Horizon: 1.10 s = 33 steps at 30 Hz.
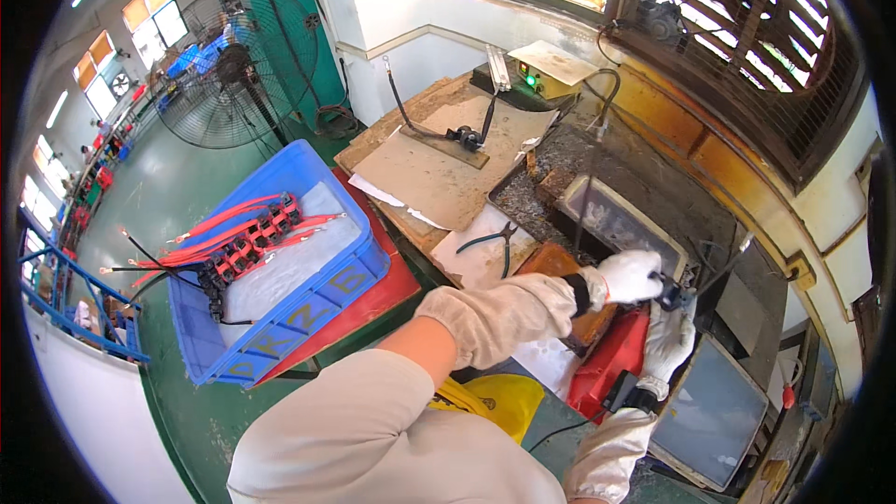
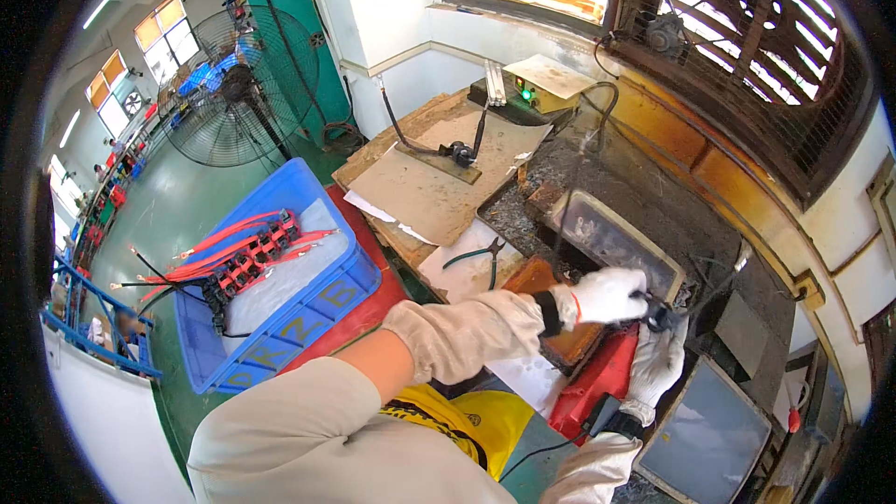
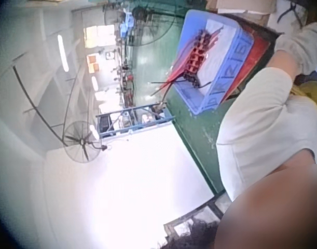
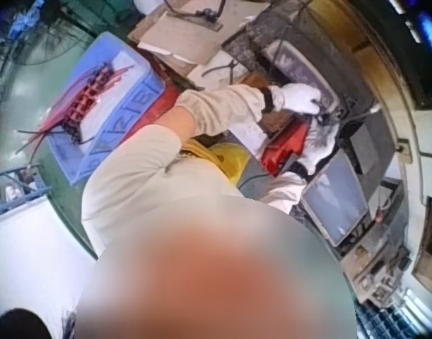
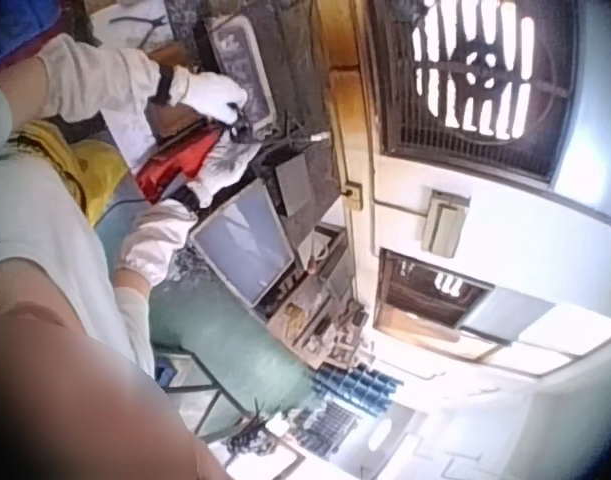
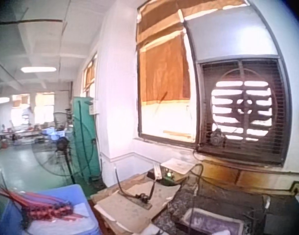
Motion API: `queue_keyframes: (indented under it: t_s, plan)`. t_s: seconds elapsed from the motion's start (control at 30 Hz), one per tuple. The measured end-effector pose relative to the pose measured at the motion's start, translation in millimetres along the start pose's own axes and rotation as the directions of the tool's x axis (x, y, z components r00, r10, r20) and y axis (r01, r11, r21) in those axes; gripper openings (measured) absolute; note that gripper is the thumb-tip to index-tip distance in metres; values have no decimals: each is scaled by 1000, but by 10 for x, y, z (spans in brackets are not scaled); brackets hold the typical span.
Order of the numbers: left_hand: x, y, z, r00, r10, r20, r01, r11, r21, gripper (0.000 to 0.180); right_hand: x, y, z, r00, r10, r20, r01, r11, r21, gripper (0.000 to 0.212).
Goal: Dipping terminal ends of electrical cables into a soldering machine bath.
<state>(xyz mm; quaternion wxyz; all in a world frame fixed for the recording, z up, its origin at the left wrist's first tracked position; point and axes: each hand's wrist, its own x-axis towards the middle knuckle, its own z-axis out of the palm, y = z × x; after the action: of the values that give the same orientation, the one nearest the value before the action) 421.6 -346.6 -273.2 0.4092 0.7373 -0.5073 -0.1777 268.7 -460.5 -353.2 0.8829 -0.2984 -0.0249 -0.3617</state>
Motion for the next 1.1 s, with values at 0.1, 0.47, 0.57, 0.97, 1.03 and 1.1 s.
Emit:
queue_keyframes:
  t_s: [0.1, 0.47, 0.57, 0.97, 1.03, 1.1]
  plan:
    - [-35, -298, -383, 997, -16, -75, 19, 999, 30, 37, 10, -20, -61, 1000, 0, 6, -1, 1000, 5, 57]
    - [-730, -1532, -1784, 883, -289, -370, 347, 933, 98, 33, 13, -58, -124, 1000, 17, -24, -17, 1000, -11, 52]
    - [-783, -1876, -1916, 816, -359, -452, 432, 899, 65, 33, -5, -30, -120, 998, 16, -67, -18, 999, -31, 53]
    - [-35, -2872, -1941, 696, -387, -605, 473, 881, -20, 31, -54, -98, -46, 998, 24, -63, -28, 997, -69, 53]
    - [44, -2938, -1896, 691, -367, -623, 482, 876, 20, 30, -53, -92, -48, 996, 24, -82, -30, 997, -78, 54]
    - [112, -3006, -1869, 648, -426, -631, 522, 852, -40, 30, -48, -71, -13, 992, 26, -121, -33, 998, -56, 51]
